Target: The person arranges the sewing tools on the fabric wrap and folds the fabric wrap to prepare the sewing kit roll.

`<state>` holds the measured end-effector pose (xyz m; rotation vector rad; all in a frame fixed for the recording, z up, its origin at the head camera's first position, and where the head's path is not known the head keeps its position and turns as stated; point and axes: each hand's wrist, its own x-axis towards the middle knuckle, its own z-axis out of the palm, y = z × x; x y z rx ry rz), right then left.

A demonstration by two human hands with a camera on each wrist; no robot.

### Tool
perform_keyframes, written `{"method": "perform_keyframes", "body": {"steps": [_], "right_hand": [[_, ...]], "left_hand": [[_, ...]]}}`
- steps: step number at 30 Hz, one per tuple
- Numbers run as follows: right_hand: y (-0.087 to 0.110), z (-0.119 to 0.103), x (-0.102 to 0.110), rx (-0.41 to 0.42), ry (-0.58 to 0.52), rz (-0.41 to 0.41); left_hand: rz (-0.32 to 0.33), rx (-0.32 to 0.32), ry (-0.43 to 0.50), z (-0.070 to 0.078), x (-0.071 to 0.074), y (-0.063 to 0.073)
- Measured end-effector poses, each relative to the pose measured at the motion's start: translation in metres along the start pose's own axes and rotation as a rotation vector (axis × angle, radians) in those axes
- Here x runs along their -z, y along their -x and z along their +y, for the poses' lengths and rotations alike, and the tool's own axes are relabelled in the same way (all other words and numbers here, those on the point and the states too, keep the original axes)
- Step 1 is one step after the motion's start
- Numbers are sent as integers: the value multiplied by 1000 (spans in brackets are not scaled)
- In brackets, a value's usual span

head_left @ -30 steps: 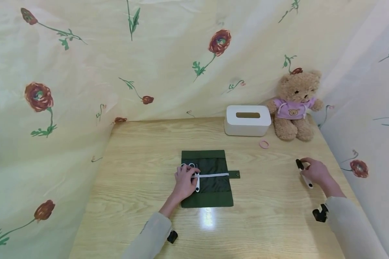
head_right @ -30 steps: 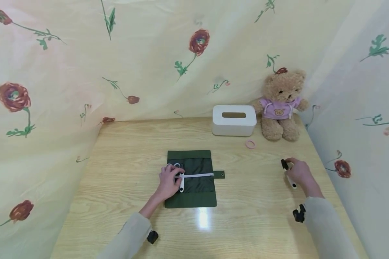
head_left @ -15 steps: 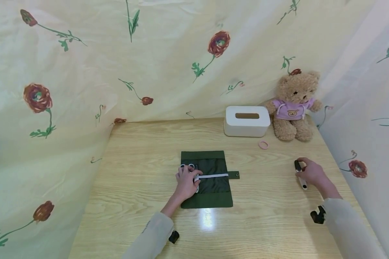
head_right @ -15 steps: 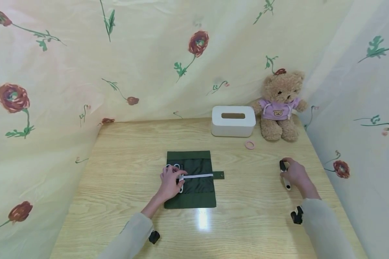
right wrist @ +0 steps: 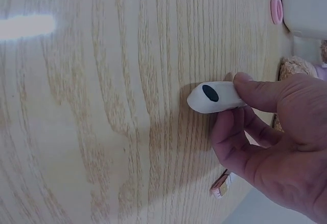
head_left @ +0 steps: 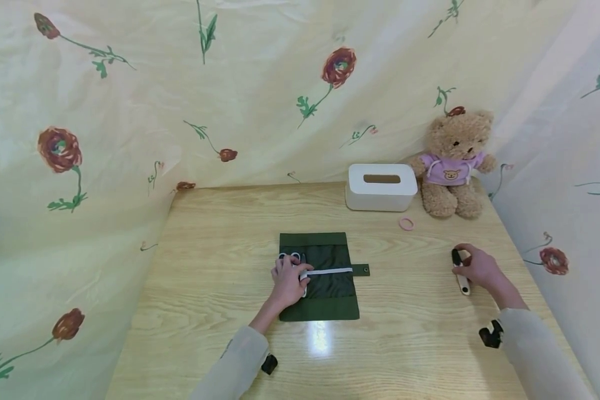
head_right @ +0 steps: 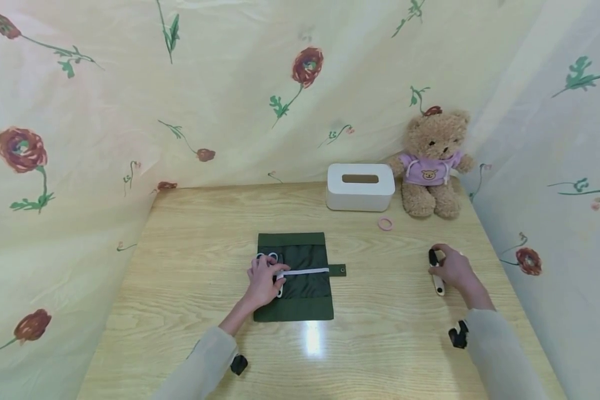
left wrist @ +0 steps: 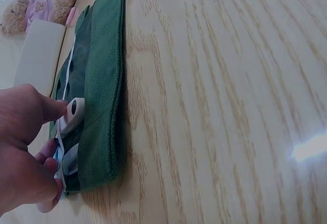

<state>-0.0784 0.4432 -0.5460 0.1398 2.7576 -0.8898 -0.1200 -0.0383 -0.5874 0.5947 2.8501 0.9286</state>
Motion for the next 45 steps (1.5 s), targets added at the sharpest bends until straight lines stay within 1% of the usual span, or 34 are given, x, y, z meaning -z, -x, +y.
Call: {"method": "perform_keyframes", "body": {"steps": [4,8,11,14,19,23,26,29,33,39,45], "right_hand": [[2,-1,-1,-2,-27,9],[4,-4,-3,-18,-70,-15],[3,-9,-5,-23,-122,-32],[2,-16,-9,-12,-185,-24],[-4,-32,-18,26,-284,-25],[-10,-47,-28,62,-415,-47],[-16,-59,-36,90,-491,-55],[-21,-71,-43,117,-539,-60],[-28,-88,-52,141,-573,-68],[-38,-113,-65,175,-568,-87],[-49,-136,-81,217,-566,-88]], "left_hand": [[0,-1,-6,0,1,-1],[7,-6,25,3,4,-1],[0,0,40,5,6,-1],[-8,5,36,5,6,-1],[-9,9,46,4,5,0],[-6,15,56,4,4,1],[-2,12,58,4,4,1],[3,8,61,4,4,1],[6,9,64,4,3,1],[5,19,60,4,2,1],[-5,32,62,3,1,1]]}}
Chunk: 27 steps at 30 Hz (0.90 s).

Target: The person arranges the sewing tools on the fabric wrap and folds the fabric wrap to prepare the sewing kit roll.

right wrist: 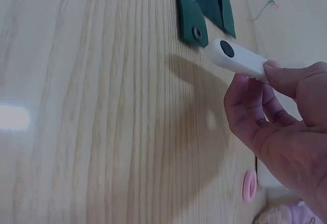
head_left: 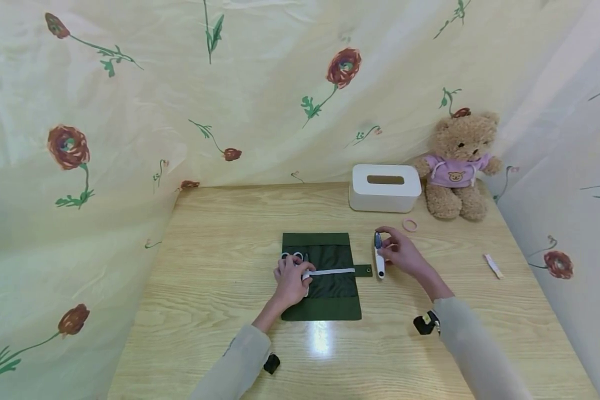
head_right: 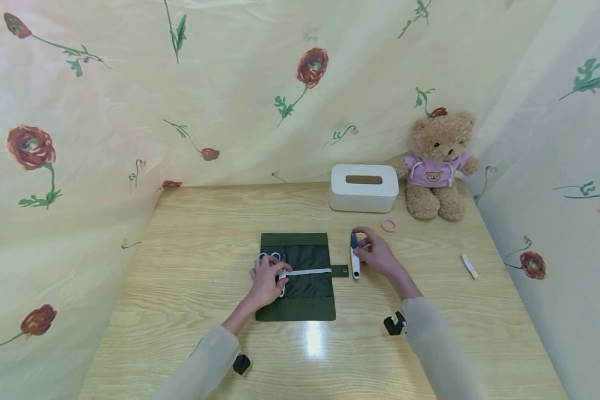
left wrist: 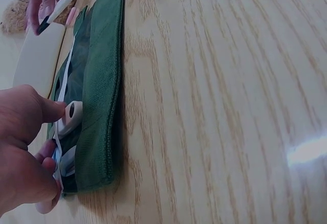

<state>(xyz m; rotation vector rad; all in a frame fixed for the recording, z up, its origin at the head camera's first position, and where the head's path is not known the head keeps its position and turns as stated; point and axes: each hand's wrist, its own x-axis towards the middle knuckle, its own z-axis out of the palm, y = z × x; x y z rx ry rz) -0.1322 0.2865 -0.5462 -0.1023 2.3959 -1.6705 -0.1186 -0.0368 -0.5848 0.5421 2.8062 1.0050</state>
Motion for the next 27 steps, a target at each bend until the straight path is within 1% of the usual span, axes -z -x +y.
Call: {"method": "perform_keyframes", "body": {"steps": [4,7,14,18,24,27], "right_hand": [[-10,-5,-14,34,7,-11],[-17,-9,-24,41,-5,-14],[-30,-14,-45,26,-92,-3],[-37,-19,-58,38,-119,6],[-47,-23,-78,39,-86,13],[-52,-23,-88,55,-79,18]], "left_hand": [[-4,5,1,0,0,0],[0,0,2,0,0,0],[-1,1,10,-1,-1,0],[0,3,19,-1,-1,-1],[-1,10,5,-1,0,0],[0,14,-3,0,0,0]]}}
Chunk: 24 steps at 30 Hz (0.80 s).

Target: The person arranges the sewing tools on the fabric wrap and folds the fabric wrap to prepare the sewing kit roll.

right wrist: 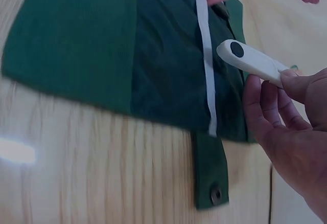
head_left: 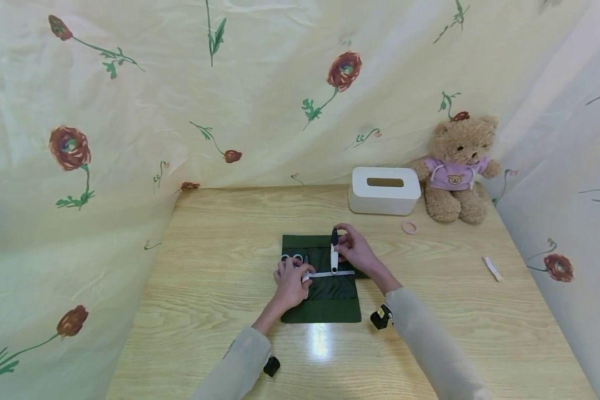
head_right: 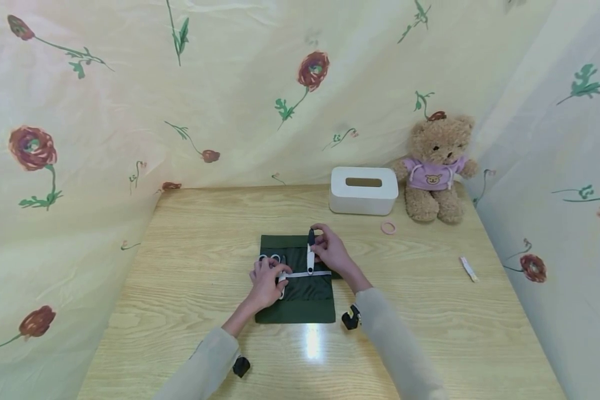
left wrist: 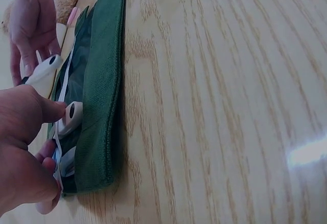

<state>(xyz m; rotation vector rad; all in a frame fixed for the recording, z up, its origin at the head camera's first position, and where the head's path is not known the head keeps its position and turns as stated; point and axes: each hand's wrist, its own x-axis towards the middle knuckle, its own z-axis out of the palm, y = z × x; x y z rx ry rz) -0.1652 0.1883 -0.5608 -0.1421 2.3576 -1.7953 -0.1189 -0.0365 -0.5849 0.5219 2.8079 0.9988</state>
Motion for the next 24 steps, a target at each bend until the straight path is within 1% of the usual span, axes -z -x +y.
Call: {"method": "perform_keyframes", "body": {"steps": [4,6,12,16,19,24], "right_hand": [[-7,1,-11,38,-13,17],[-9,1,-16,44,-18,26],[-14,2,-24,22,-3,30],[-15,1,-28,39,-2,24],[-16,1,-30,53,19,11],[-19,1,-32,31,71,0]], "left_hand": [[1,4,1,0,1,0],[-1,6,1,0,0,-1],[-4,-1,-9,-2,-2,-1],[-4,-9,-9,-2,-1,0],[-9,-8,-3,-1,1,0],[-14,-4,-1,-1,1,0]]}}
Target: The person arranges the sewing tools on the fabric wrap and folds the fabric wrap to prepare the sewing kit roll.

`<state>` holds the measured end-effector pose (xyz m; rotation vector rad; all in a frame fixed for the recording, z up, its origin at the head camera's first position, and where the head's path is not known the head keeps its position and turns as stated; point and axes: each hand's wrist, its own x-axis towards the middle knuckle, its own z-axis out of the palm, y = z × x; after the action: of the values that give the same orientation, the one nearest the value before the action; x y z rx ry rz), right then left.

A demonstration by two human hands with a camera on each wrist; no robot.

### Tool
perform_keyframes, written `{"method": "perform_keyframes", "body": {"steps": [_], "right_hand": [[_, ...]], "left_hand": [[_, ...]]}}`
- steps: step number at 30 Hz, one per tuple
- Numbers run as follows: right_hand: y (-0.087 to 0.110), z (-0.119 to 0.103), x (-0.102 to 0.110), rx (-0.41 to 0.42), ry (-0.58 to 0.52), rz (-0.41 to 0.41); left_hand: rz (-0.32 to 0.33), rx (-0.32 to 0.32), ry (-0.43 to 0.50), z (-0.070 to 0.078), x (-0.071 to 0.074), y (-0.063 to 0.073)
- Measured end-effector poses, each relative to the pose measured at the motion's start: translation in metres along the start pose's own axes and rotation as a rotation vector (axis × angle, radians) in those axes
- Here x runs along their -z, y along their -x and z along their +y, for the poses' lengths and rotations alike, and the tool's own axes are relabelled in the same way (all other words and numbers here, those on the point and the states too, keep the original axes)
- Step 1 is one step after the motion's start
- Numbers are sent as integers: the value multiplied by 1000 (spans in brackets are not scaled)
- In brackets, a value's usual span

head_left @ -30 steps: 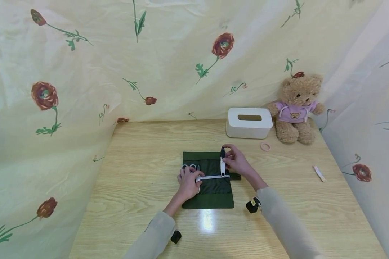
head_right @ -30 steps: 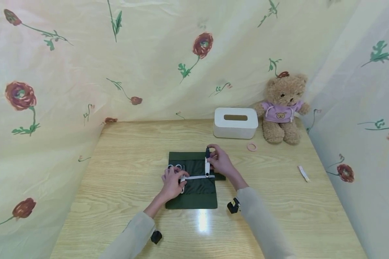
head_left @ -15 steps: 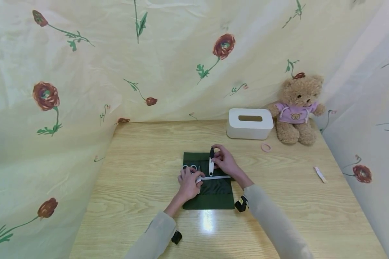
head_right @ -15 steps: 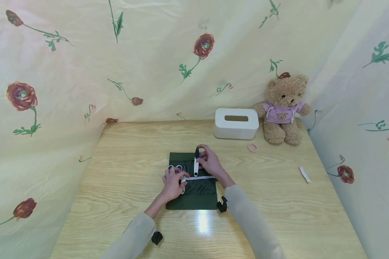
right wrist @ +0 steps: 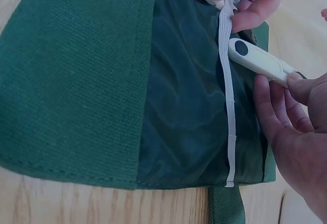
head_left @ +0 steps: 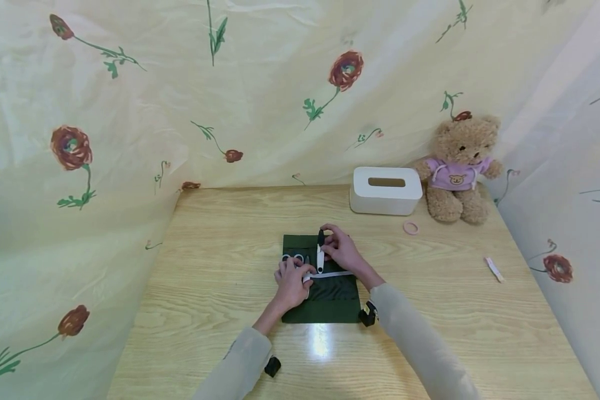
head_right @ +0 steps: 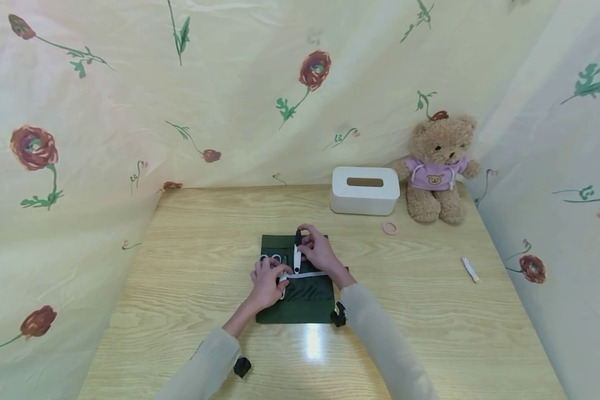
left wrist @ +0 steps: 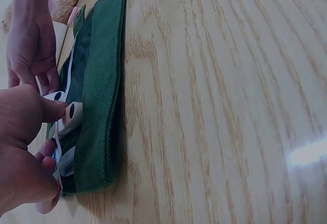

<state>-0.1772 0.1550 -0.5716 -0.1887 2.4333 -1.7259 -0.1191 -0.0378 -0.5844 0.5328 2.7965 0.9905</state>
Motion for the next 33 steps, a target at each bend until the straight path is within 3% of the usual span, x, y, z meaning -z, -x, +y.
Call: {"method": "perform_keyframes", "body": {"steps": [7,18,23,33], "right_hand": [[1,-1,-1,10,61,-44],[4,-5,-1,-3,205,-100],[4,-5,0,26,285,-138],[6,-6,-3,38,362,-203]], "left_hand": [[24,-23,-11,0,-1,0],[-6,11,-12,1,-1,0],[9,5,-12,1,-1,0],[2,13,-16,2,-1,0]]}}
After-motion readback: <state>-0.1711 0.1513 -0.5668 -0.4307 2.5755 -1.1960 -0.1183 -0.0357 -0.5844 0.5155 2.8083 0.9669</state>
